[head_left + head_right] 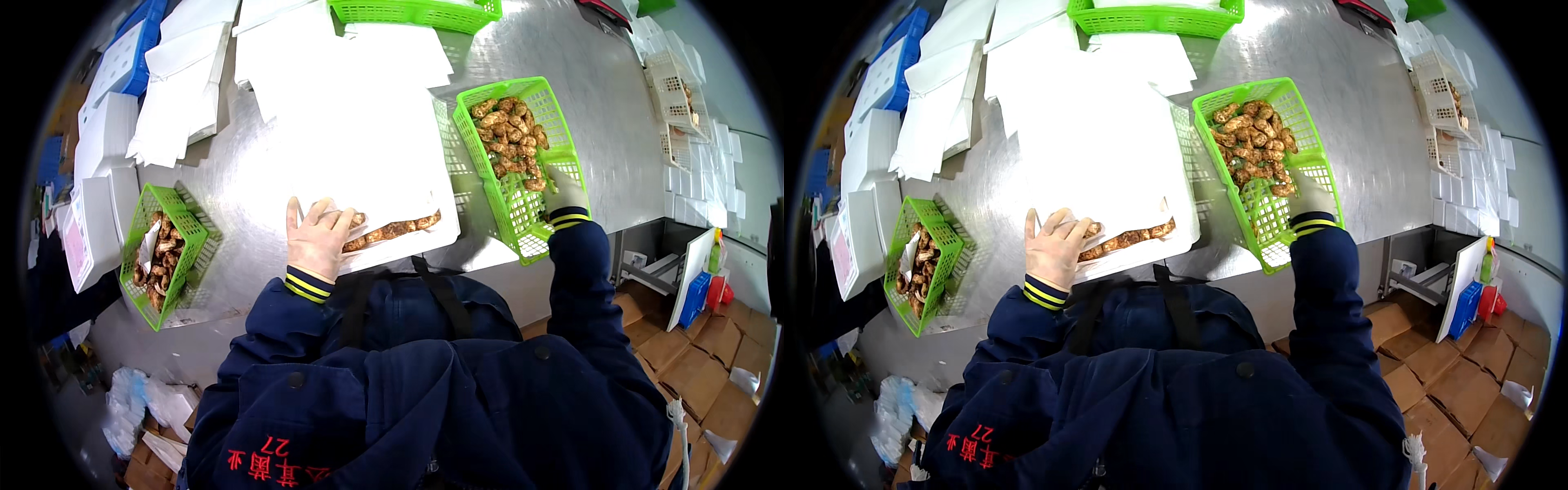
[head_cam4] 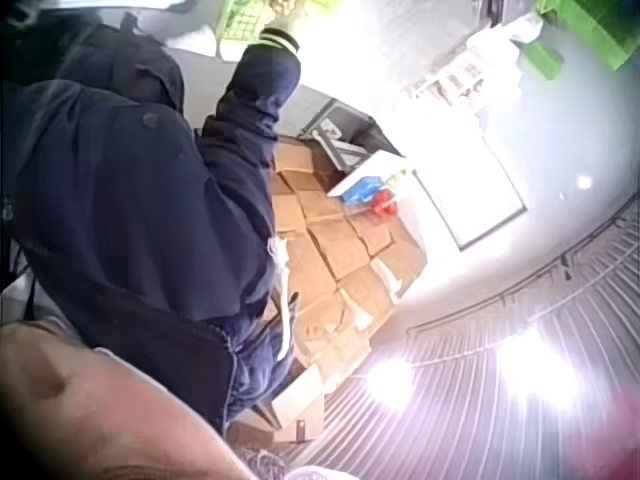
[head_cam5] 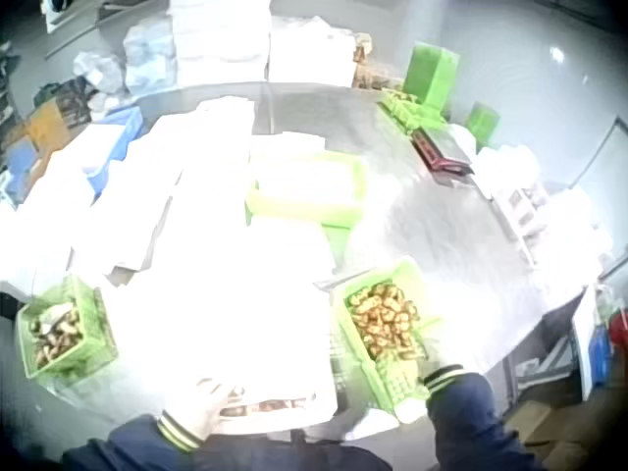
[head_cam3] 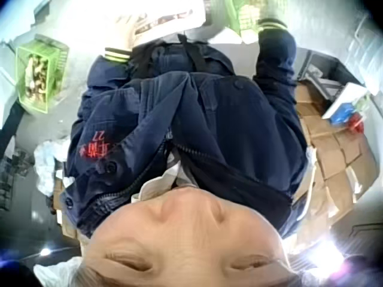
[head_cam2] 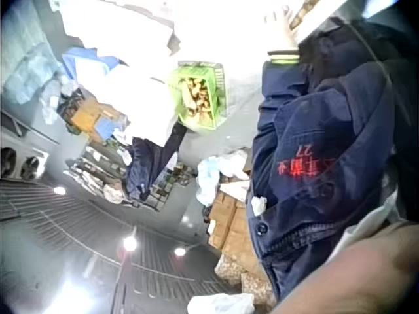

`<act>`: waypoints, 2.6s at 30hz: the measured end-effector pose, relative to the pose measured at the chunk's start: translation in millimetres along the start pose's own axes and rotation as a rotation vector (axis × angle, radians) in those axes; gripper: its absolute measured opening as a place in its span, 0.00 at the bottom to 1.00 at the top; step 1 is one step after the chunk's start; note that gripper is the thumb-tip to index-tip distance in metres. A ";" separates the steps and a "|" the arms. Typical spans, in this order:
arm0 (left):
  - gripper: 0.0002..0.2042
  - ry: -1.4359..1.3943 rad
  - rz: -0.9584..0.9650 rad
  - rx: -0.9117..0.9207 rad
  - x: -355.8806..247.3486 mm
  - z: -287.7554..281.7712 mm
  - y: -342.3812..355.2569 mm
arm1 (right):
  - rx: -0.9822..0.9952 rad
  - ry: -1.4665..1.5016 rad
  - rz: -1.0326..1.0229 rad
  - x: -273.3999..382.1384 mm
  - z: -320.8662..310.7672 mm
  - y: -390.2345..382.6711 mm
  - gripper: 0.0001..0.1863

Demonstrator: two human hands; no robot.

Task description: The person places cooked food items from a green basket into a white styrofoam container lined with paper. They arrange the items in rows, close the container, and then move to a stack of boxes to retrieve a new container.

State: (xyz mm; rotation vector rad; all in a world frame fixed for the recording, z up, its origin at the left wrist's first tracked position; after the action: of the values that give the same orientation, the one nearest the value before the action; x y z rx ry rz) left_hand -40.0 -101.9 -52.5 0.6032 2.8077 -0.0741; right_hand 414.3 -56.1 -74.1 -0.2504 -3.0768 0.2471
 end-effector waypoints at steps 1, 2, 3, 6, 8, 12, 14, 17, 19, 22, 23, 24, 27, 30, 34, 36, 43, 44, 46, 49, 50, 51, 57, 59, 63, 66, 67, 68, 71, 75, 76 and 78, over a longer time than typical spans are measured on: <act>0.12 -0.014 -0.006 0.033 -1.4 -3.1 1.7 | 0.020 -0.172 -0.130 1.6 14.3 -1.1 0.26; 0.12 -0.022 -0.016 0.066 -3.3 -9.0 3.3 | 0.159 -0.251 -0.085 14.3 22.6 1.5 0.25; 0.12 -0.031 -0.028 0.099 -5.7 -12.2 5.1 | 0.299 -0.332 -0.043 26.4 29.4 5.4 0.25; 0.14 0.005 0.002 0.037 -3.8 -11.7 5.1 | 0.304 -0.437 0.052 12.7 52.8 18.5 0.20; 0.17 -0.014 0.004 -0.021 -3.3 -12.9 3.5 | 0.167 -0.324 0.048 16.5 47.7 12.6 0.16; 0.19 -0.090 -0.036 -0.020 -6.9 -20.6 -2.3 | -0.086 0.536 -0.294 109.9 -61.2 -8.4 0.17; 0.17 -0.040 -0.039 0.006 -3.7 -8.7 -1.8 | 0.099 0.943 -0.550 169.8 -64.5 -17.9 0.18; 0.16 -0.038 -0.053 0.034 -2.2 -8.6 -0.2 | 0.522 1.115 -0.649 232.5 -28.2 -43.7 0.19; 0.16 -0.047 -0.057 0.031 -1.0 -5.2 -1.4 | 0.440 0.851 -0.728 249.8 -2.1 -49.3 0.20; 0.17 -0.043 -0.055 0.024 0.3 -4.5 -3.1 | 0.187 0.593 -0.835 240.5 -14.2 -46.5 0.19; 0.16 -0.027 -0.043 0.011 1.4 -2.7 -3.1 | 0.102 0.543 -0.853 231.6 -25.1 -45.6 0.19; 0.15 -0.041 -0.057 -0.016 0.3 -3.2 -3.5 | 0.089 0.589 -0.818 219.5 -31.6 -44.2 0.16; 0.15 -0.007 0.020 -0.204 -8.9 -11.4 2.4 | -0.039 0.777 -0.724 167.4 -61.0 -35.1 0.15; 0.17 -0.131 0.116 -0.185 -17.9 -8.3 18.2 | -0.095 0.652 -0.246 100.2 -73.1 -30.0 0.14; 0.12 -0.165 0.164 -0.113 -18.7 12.7 36.6 | 0.289 0.255 0.164 -15.2 -0.2 -29.4 0.17; 0.13 -0.123 0.176 -0.079 -18.7 10.5 37.1 | 0.447 0.003 0.056 8.3 3.3 -35.0 0.18; 0.11 -0.127 0.124 -0.044 -22.0 2.9 34.9 | 0.553 0.002 -0.112 34.5 55.9 -22.7 0.16; 0.12 -0.125 0.120 -0.078 -22.3 1.2 33.1 | 0.495 0.142 -0.143 40.8 47.3 -27.2 0.17; 0.13 -0.133 0.113 -0.125 -19.1 -0.3 30.3 | 0.494 0.138 -0.147 31.4 58.9 -31.8 0.15; 0.14 -0.206 0.085 -0.158 -11.5 -5.9 27.2 | 0.538 0.113 -0.033 31.8 59.9 -31.3 0.24; 0.14 -0.215 0.080 -0.160 -12.1 -11.0 26.6 | 0.568 0.121 -0.031 30.1 64.3 -29.0 0.25; 0.14 -0.216 0.078 -0.165 -10.9 -10.9 25.4 | 0.598 0.131 -0.027 25.0 71.6 -27.9 0.25; 0.14 -0.240 0.095 -0.245 -5.5 -6.2 17.6 | 0.260 0.579 0.091 -7.6 59.0 -15.2 0.18; 0.14 -0.254 0.116 -0.262 -4.7 -1.8 17.0 | 0.187 0.746 -0.029 20.6 12.9 -10.1 0.19; 0.15 -0.242 0.107 -0.241 -15.9 -0.6 20.2 | 0.485 1.228 0.013 61.6 -39.8 -1.3 0.20; 0.15 -0.206 0.108 -0.155 -20.4 4.9 27.9 | 0.428 1.230 -0.409 107.3 -42.0 -11.4 0.20; 0.15 -0.205 0.091 -0.123 -22.0 3.6 27.6 | 0.277 1.041 -0.654 145.2 -58.5 -17.5 0.19; 0.15 -0.192 0.094 -0.099 -20.8 5.0 26.5 | 0.303 0.897 -0.667 164.5 -58.7 -18.9 0.18; 0.15 -0.147 0.147 -0.087 -16.5 10.3 25.9 | 0.026 0.302 -0.966 212.4 -56.1 -27.6 0.19; 0.13 -0.098 0.120 -0.069 -21.4 9.0 26.5 | 0.114 -0.205 -0.895 229.4 -27.3 -26.1 0.09; 0.14 -0.099 0.123 -0.066 -20.0 10.5 25.4 | 0.083 -0.176 -0.931 225.0 -25.5 -26.8 0.09; 0.14 -0.104 0.111 -0.052 -18.9 12.2 23.5 | 0.114 -0.176 -0.987 219.6 -21.1 -26.2 0.09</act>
State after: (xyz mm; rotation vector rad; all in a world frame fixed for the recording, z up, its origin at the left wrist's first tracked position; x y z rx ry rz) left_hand -10.8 -89.2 -58.9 0.7198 2.6622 -0.0098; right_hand 194.9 -42.3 -42.0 1.2959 -2.8854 0.3828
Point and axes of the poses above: each hand's wrist, its own y-axis towards the middle knuckle, its own z-axis out of the palm, x = y × z, the point moved 1 cm from there along y, towards the middle knuckle, and after that the axes turned 7 degrees about -y, right-handed, at the moved point
